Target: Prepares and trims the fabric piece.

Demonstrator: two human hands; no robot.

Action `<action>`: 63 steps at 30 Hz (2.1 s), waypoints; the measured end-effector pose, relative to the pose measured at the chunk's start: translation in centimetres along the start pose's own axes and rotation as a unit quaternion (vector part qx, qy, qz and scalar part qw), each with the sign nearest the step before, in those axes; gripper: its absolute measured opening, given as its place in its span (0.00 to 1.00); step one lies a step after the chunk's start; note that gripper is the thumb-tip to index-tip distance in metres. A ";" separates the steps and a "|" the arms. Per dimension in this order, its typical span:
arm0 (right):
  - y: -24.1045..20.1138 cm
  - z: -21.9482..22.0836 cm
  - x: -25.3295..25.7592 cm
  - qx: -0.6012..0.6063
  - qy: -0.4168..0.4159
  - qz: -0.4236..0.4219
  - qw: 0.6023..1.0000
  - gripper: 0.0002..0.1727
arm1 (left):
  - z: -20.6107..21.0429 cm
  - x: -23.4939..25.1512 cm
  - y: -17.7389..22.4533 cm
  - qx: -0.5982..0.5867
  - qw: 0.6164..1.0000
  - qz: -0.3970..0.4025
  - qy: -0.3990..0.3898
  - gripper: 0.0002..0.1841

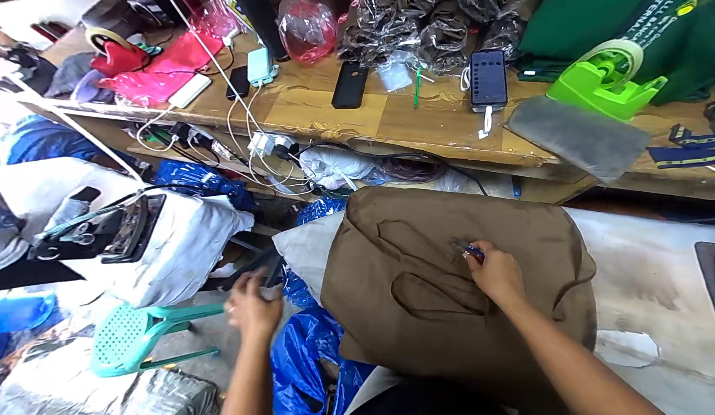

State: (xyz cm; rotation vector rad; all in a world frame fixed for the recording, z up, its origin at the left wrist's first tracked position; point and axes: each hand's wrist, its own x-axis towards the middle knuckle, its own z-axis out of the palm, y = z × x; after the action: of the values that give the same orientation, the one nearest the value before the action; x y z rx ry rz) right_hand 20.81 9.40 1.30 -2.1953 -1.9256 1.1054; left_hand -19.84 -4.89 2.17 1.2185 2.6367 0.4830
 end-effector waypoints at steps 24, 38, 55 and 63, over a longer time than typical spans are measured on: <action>-2.8 6.7 -6.2 0.166 -0.119 0.084 0.975 0.19 | 11.5 -1.0 18.6 0.101 0.764 0.541 -0.337 0.09; -3.5 8.8 -6.6 0.221 -0.054 0.118 0.967 0.17 | 12.3 -0.5 19.8 0.101 0.718 0.611 -0.317 0.08; 5.8 8.2 -13.4 0.261 0.127 0.214 0.933 0.19 | 3.1 7.9 7.1 0.008 0.944 0.300 -0.140 0.20; 7.3 7.0 -14.6 0.159 0.088 0.218 0.959 0.21 | 9.9 -10.4 17.8 -0.019 0.774 0.410 -0.482 0.17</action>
State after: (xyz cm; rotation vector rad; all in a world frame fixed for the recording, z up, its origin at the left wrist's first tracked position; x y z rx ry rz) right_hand 23.65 -8.07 -0.16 -2.4797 -1.1276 1.1189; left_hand 2.40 0.07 0.02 1.8857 1.1651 -0.0369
